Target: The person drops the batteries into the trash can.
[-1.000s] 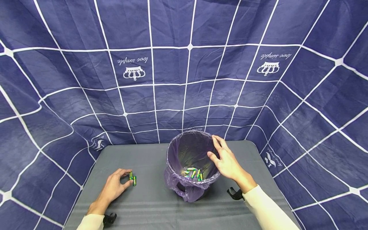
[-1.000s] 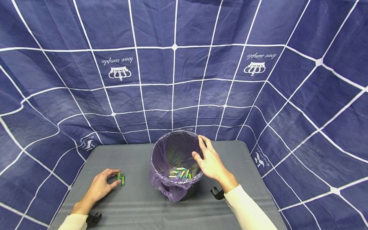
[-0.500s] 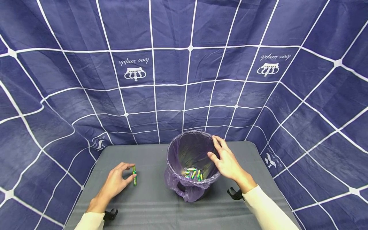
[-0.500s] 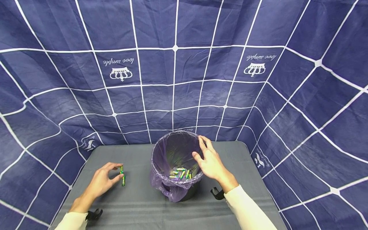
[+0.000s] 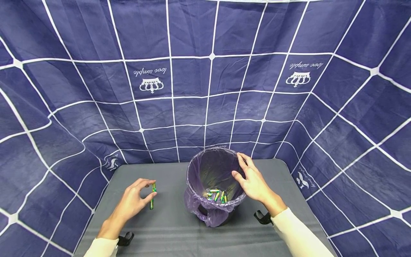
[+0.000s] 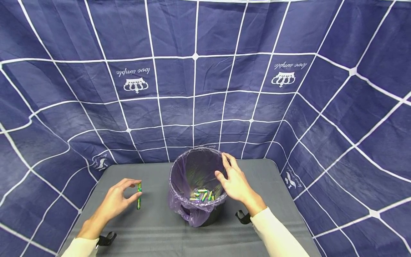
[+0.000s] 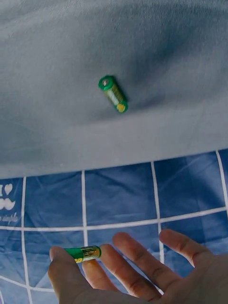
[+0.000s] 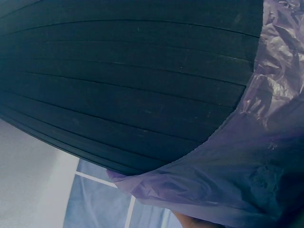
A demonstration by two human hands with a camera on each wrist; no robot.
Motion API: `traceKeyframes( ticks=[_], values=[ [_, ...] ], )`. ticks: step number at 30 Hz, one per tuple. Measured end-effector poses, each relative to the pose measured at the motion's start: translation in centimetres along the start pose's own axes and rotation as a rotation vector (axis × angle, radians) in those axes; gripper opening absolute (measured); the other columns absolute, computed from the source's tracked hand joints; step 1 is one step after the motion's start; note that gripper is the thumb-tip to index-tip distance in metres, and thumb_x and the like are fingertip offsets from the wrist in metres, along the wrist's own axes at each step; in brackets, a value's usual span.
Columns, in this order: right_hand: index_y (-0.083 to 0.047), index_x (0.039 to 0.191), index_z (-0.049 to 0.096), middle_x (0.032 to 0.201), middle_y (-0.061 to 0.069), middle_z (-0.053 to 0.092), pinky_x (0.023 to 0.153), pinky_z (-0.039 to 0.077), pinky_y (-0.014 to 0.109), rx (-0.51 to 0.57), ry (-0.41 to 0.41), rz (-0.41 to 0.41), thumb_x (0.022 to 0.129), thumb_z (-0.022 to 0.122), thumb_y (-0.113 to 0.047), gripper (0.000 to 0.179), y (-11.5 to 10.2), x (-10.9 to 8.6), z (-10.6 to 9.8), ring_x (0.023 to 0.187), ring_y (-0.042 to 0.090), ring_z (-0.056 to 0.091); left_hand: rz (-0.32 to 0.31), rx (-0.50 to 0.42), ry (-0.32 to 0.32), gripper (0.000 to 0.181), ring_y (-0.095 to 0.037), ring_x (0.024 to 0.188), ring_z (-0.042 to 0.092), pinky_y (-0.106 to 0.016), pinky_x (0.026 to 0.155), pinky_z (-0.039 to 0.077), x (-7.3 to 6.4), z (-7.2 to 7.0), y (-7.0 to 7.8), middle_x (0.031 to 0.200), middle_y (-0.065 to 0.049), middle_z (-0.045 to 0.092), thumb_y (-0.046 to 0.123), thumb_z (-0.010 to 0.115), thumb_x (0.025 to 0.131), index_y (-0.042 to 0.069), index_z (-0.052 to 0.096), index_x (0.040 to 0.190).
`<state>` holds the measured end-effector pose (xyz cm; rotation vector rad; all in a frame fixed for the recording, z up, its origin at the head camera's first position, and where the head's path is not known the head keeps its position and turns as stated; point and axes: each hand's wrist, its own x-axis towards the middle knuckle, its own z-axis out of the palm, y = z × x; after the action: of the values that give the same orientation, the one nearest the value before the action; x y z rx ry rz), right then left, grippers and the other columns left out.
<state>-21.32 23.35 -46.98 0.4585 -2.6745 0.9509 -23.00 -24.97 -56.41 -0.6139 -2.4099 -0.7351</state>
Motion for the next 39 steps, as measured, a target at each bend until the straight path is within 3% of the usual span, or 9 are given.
traceKeyframes(
  ticks=[4,7,16,22,27,39],
  values=[
    [0.009,0.176,0.039,0.185,0.024,0.039,0.135,0.042,0.071,0.002,-0.005,0.001,0.115,0.068,-0.027,0.076,0.0,0.0,0.0,0.168,0.050,0.048,0.034,0.014,0.003,0.052,-0.027,0.098,0.083,-0.041,0.082,0.064,0.7,-0.3,0.8,0.115,0.000,0.085,0.008,0.107,0.078,0.012,0.087,0.126],
    [0.008,0.176,0.039,0.185,0.024,0.039,0.135,0.042,0.071,0.003,-0.007,0.003,0.115,0.068,-0.028,0.077,0.1,0.0,0.0,0.169,0.050,0.048,0.067,0.017,0.010,0.052,-0.026,0.097,0.084,-0.046,0.081,0.065,1.3,-0.6,1.4,0.114,-0.001,0.085,0.009,0.107,0.079,0.012,0.087,0.127],
    [0.008,0.176,0.039,0.185,0.024,0.039,0.135,0.042,0.071,-0.003,-0.008,-0.005,0.116,0.067,-0.030,0.077,0.3,0.0,0.0,0.168,0.050,0.048,0.141,-0.003,0.024,0.050,-0.026,0.096,0.085,-0.044,0.084,0.063,3.1,-1.6,3.3,0.113,-0.002,0.085,0.009,0.106,0.079,0.012,0.087,0.125],
    [0.007,0.177,0.038,0.186,0.023,0.038,0.135,0.042,0.071,-0.002,-0.009,-0.001,0.116,0.066,-0.031,0.077,0.4,0.1,0.1,0.169,0.050,0.048,0.162,0.012,0.012,0.048,-0.026,0.102,0.084,-0.051,0.082,0.063,4.8,-2.2,4.8,0.117,-0.001,0.085,0.015,0.105,0.082,0.015,0.087,0.126],
    [0.007,0.177,0.038,0.185,0.023,0.038,0.135,0.043,0.071,-0.003,-0.015,-0.002,0.116,0.067,-0.031,0.077,0.3,0.1,0.0,0.168,0.050,0.048,0.180,0.019,0.016,0.047,-0.024,0.107,0.083,-0.049,0.080,0.058,6.0,-2.6,6.1,0.119,0.000,0.085,0.018,0.104,0.083,0.017,0.086,0.125],
    [0.007,0.176,0.039,0.185,0.024,0.039,0.134,0.043,0.071,0.001,-0.011,-0.004,0.115,0.066,-0.031,0.077,0.3,0.0,-0.1,0.167,0.051,0.049,0.206,-0.006,0.001,0.043,-0.023,0.110,0.083,-0.049,0.088,0.060,8.7,-3.2,8.9,0.124,0.001,0.083,0.021,0.103,0.087,0.018,0.087,0.127]
  ],
)
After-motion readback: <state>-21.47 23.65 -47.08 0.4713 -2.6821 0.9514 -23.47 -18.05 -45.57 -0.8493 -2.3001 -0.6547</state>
